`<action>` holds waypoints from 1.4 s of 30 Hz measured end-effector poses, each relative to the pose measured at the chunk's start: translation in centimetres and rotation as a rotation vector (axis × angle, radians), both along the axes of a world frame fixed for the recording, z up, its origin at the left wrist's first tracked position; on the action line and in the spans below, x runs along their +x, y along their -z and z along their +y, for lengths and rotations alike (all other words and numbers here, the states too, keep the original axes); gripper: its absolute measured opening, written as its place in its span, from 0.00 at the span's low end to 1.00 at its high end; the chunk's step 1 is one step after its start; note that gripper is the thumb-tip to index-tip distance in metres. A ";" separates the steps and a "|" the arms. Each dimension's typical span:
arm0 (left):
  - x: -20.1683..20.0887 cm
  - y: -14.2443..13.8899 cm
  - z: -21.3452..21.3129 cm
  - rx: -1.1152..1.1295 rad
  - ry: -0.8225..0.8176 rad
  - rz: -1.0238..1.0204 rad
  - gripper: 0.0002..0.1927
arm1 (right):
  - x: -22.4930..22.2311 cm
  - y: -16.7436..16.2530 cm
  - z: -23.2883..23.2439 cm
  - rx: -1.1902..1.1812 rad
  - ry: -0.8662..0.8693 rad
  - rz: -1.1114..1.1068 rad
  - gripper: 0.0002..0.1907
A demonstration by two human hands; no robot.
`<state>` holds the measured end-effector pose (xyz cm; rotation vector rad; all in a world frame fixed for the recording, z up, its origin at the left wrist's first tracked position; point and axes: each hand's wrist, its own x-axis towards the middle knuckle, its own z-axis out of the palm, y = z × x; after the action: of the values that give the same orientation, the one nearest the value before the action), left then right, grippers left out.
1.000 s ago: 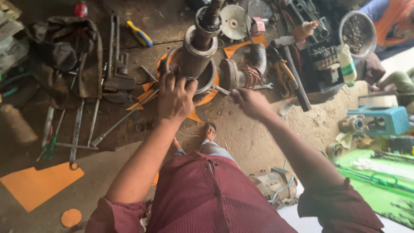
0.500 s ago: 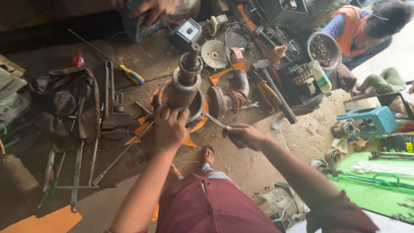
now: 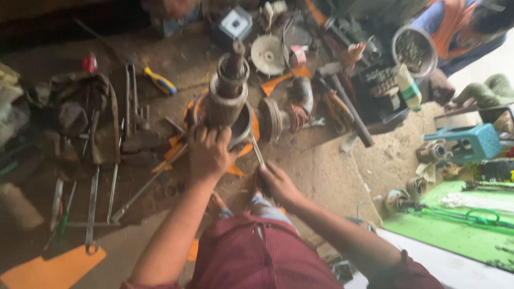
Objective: The person works on a pump/motor assembly clamped on a cluttered workshop bench. They hold the housing, turn a shaft component by hand, tighten and loosen bolts using a spanner, cut or grip wire with pliers, tap parts with a hammer, and reposition the assembly while other people hand over items nearby.
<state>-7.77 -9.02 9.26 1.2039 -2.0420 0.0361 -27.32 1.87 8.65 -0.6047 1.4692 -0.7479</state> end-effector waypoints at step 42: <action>-0.2 -0.5 0.7 -0.023 -0.031 -0.064 0.21 | -3.8 -6.1 -5.3 -0.113 -0.648 0.917 0.16</action>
<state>-7.95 -8.31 9.71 1.2347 -2.0725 0.1142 -31.14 -3.40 14.75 -1.5521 1.8753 -0.0006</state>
